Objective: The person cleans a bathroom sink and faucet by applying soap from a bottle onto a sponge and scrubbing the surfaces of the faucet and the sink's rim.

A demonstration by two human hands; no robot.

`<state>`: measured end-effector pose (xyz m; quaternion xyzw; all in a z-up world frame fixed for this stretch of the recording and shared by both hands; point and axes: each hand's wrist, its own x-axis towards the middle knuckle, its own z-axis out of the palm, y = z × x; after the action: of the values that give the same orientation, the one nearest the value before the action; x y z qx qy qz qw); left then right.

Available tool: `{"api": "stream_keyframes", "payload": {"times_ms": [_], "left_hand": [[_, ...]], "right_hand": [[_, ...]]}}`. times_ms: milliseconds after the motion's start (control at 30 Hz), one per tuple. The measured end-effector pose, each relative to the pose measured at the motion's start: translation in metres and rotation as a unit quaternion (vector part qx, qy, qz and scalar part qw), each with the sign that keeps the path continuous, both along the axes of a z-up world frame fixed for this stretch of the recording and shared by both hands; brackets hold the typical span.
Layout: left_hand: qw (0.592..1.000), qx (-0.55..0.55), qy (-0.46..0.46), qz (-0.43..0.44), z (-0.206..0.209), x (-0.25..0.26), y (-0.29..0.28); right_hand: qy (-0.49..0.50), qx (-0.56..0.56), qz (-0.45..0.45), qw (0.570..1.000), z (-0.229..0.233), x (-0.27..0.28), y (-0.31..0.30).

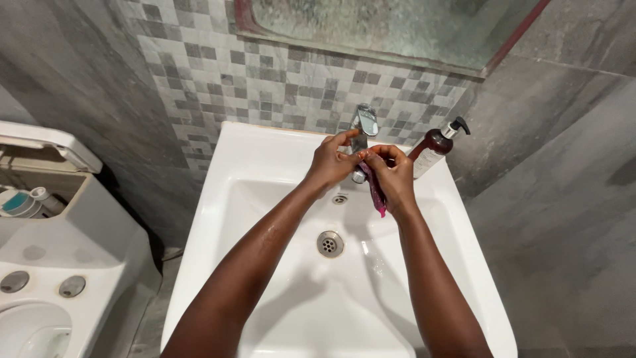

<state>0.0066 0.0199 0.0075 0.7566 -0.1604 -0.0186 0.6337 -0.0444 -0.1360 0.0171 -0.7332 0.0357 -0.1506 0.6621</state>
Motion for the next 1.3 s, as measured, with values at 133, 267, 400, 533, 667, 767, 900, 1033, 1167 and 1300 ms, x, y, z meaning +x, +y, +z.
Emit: {"api": "stream_keyframes", "payload": {"times_ms": [133, 267, 400, 533, 667, 767, 900, 1033, 1167, 1300], "left_hand": [[0.998, 0.037, -0.051, -0.011, -0.006, 0.008, 0.0], [0.999, 0.014, 0.024, -0.027, -0.01, 0.016, 0.002], [0.999, 0.024, -0.038, 0.011, -0.016, 0.022, -0.007], [0.998, -0.045, 0.031, 0.043, -0.014, 0.036, -0.007], [0.978, -0.156, 0.125, 0.056, -0.013, 0.047, -0.01], [0.965, -0.216, 0.113, 0.093, -0.012, 0.044, -0.015], [0.974, -0.143, 0.151, 0.093, -0.002, 0.029, -0.012], [0.96, -0.165, 0.213, 0.069, -0.013, 0.048, -0.012], [0.898, -0.31, 0.311, 0.008, -0.039, 0.082, -0.017], [0.912, -0.244, 0.328, 0.035, -0.03, 0.093, -0.019]], "right_hand": [[-0.002, 0.013, 0.078, 0.997, 0.013, -0.016, -0.002], [0.01, -0.142, 0.145, 0.979, 0.021, -0.034, -0.007], [0.092, -0.147, 0.137, 0.975, 0.017, -0.034, -0.006], [0.077, 0.022, 0.1, 0.992, 0.006, -0.017, 0.001], [0.092, 0.139, 0.067, 0.984, 0.005, 0.005, 0.005], [0.105, 0.124, 0.016, 0.987, 0.013, 0.023, 0.004], [0.069, 0.055, -0.024, 0.996, 0.021, 0.039, 0.01], [0.069, -0.123, -0.097, 0.985, 0.029, 0.039, 0.027], [0.03, -0.314, -0.122, 0.941, 0.033, 0.053, 0.024], [0.011, -0.29, -0.109, 0.951, 0.005, 0.076, -0.002]]}}
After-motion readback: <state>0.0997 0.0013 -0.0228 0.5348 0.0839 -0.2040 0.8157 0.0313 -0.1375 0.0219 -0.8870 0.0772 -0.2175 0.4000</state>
